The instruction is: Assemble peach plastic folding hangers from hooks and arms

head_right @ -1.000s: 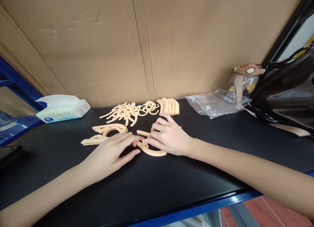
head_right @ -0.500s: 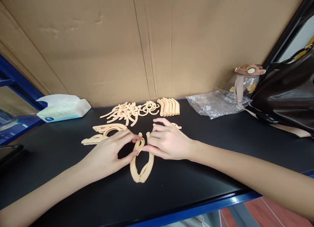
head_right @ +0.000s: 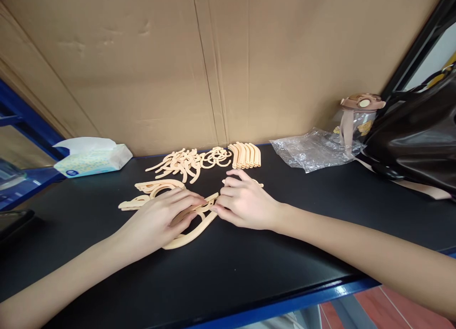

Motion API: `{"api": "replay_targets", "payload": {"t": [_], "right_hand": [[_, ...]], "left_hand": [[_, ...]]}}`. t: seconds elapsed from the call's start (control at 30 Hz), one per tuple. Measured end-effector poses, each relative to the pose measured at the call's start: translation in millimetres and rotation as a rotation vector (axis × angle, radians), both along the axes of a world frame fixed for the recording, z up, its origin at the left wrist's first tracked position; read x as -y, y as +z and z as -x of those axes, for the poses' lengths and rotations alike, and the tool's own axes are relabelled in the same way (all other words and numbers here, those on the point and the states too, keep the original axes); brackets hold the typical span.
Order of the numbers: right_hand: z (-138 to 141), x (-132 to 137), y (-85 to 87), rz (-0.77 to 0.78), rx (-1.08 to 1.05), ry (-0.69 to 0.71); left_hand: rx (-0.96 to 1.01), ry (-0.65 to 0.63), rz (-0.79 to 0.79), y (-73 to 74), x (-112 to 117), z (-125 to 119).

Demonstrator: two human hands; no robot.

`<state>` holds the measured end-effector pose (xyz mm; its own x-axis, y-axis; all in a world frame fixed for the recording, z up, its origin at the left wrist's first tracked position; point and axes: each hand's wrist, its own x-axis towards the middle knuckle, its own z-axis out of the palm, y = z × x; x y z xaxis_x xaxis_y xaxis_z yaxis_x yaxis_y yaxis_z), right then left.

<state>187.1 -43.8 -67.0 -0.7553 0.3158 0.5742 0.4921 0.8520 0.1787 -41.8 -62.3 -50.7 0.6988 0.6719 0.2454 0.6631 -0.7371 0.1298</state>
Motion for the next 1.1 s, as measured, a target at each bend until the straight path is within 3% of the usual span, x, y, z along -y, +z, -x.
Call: {"api": "replay_targets", "payload": {"t": [0.17,0.4,0.57,0.73,0.9,1.1], "right_hand": [[-1,0,2.2,0.022,-0.030,0.038],[-9,-10,3.4,0.091,-0.261,-0.212],[-9,-12,1.1,0.080,-0.067,-0.390],[-2,-2,0.4,0.240,0.155,-0.565],[0,3,8.2,0.329,0.198,-0.574],[-6,1,15.3,0.310,0.297,-0.565]], "left_hand": [[-0.045,-0.010,-0.045,-0.4,-2,0],[-0.080,0.006,-0.095,1.8,0,0],[-0.074,-0.007,-0.047,2.7,-1,2],[-0.101,0.012,-0.056,2.3,-2,3],[-0.116,-0.005,-0.068,0.5,-2,4],[-0.135,0.005,-0.081,2.0,-1,3]]}}
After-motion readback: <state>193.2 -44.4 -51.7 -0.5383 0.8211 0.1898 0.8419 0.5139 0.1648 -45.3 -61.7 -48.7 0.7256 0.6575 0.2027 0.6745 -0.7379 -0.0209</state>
